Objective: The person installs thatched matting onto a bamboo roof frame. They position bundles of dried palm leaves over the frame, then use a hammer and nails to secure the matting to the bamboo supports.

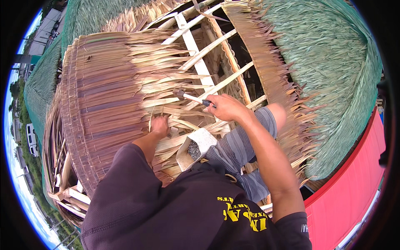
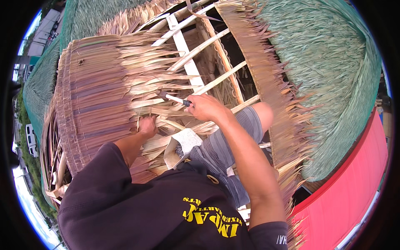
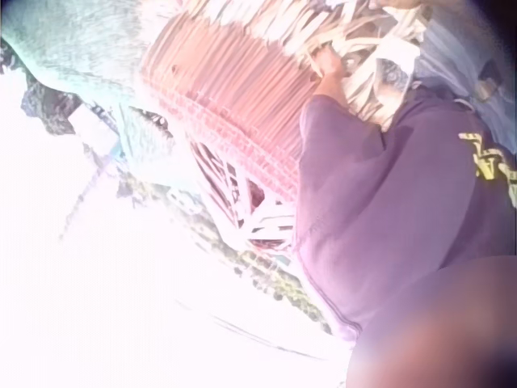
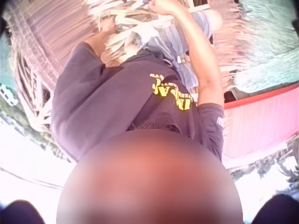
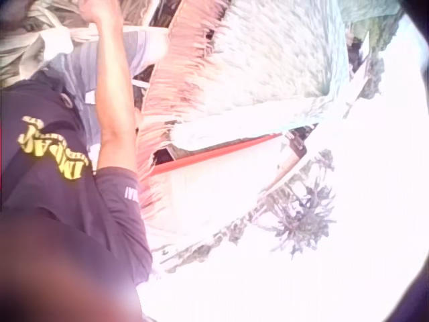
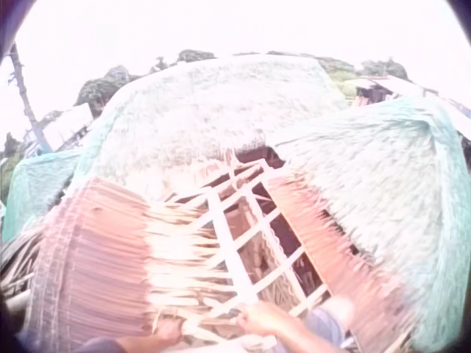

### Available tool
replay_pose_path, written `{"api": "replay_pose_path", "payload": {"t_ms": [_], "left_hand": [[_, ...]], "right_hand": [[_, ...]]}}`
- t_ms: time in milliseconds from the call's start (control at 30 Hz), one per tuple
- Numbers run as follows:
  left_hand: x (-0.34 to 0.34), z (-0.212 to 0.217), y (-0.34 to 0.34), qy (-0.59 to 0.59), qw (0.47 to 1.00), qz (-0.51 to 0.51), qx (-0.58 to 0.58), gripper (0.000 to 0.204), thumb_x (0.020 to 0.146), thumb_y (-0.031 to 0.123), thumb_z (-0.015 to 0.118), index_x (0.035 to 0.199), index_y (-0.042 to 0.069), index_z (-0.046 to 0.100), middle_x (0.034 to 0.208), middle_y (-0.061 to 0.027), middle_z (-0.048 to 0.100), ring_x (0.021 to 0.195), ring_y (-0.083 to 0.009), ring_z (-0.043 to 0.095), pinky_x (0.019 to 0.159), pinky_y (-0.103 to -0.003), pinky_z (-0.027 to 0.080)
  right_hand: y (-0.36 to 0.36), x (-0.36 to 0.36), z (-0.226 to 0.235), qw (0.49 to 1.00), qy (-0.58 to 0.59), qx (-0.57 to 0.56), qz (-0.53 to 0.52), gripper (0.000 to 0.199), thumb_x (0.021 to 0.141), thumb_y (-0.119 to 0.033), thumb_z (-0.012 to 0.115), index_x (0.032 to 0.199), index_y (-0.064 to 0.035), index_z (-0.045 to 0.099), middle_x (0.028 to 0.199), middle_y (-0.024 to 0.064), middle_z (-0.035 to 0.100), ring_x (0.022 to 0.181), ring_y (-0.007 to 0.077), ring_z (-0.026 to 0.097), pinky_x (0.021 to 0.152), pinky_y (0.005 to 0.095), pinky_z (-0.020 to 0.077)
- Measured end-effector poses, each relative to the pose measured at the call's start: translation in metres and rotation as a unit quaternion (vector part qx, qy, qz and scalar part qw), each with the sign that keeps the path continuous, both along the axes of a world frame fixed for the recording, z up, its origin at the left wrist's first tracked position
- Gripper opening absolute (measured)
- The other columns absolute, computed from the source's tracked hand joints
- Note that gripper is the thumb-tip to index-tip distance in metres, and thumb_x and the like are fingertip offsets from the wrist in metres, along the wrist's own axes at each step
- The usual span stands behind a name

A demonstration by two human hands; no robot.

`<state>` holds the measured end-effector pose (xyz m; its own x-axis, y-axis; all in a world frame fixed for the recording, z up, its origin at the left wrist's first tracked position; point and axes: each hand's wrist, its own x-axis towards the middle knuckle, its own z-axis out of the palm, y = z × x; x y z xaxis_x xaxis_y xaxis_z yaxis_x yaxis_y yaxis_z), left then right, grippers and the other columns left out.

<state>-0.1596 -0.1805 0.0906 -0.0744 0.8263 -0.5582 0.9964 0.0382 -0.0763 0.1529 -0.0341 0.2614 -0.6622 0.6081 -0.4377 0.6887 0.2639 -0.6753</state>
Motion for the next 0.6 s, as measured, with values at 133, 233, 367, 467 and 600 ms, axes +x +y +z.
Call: {"api": "replay_pose_path", "payload": {"t_ms": [133,233,367,467,600], "left_hand": [[-0.001,0.000,0.000,-0.001,1.000,-0.002,-0.007,0.051,0.083,0.036,0.075,0.124,0.009,0.062,0.112,-0.0127,0.070,0.113,-0.0285,0.064,0.103,-0.046,0.042],[-0.001,0.000,0.001,-0.008,1.000,0.005,-0.010,0.052,0.079,0.032,0.075,0.123,0.008,0.060,0.106,-0.0129,0.071,0.110,-0.0281,0.065,0.100,-0.046,0.044],[-0.001,0.002,0.001,0.003,1.000,-0.011,-0.004,0.049,0.080,0.036,0.078,0.118,0.010,0.063,0.107,-0.0127,0.071,0.110,-0.0282,0.064,0.099,-0.044,0.043],[-0.001,0.001,0.000,-0.004,1.000,0.012,-0.007,0.050,0.079,0.035,0.078,0.119,0.009,0.062,0.109,-0.0135,0.070,0.111,-0.0285,0.064,0.098,-0.045,0.043],[0.001,-0.001,0.001,-0.011,1.000,0.022,0.007,0.054,0.079,0.033,0.077,0.126,0.011,0.061,0.114,-0.0133,0.069,0.113,-0.0284,0.063,0.098,-0.045,0.042]], "right_hand": [[-0.006,-0.027,-0.002,1.000,-0.010,-0.024,-0.005,0.030,0.097,-0.029,0.062,0.108,-0.0012,0.064,0.103,0.0229,0.071,0.101,0.0429,0.066,0.088,0.0512,0.0502],[-0.007,-0.030,-0.004,0.998,-0.024,-0.049,-0.032,0.036,0.097,-0.033,0.063,0.112,0.0002,0.063,0.106,0.0251,0.070,0.103,0.0439,0.066,0.089,0.0506,0.0504],[-0.002,-0.013,-0.016,0.994,-0.025,-0.072,-0.078,0.044,0.096,-0.037,0.064,0.115,0.0021,0.062,0.108,0.0272,0.069,0.105,0.0453,0.065,0.091,0.0496,0.0505],[0.003,0.006,-0.031,0.991,-0.023,-0.083,-0.103,0.047,0.096,-0.040,0.063,0.118,0.0027,0.062,0.109,0.0276,0.069,0.107,0.0464,0.064,0.092,0.0493,0.0505],[0.008,0.032,-0.033,0.986,-0.039,-0.115,-0.112,0.050,0.097,-0.040,0.062,0.120,0.0036,0.060,0.114,0.0282,0.068,0.110,0.0460,0.064,0.093,0.0498,0.0495]]}}
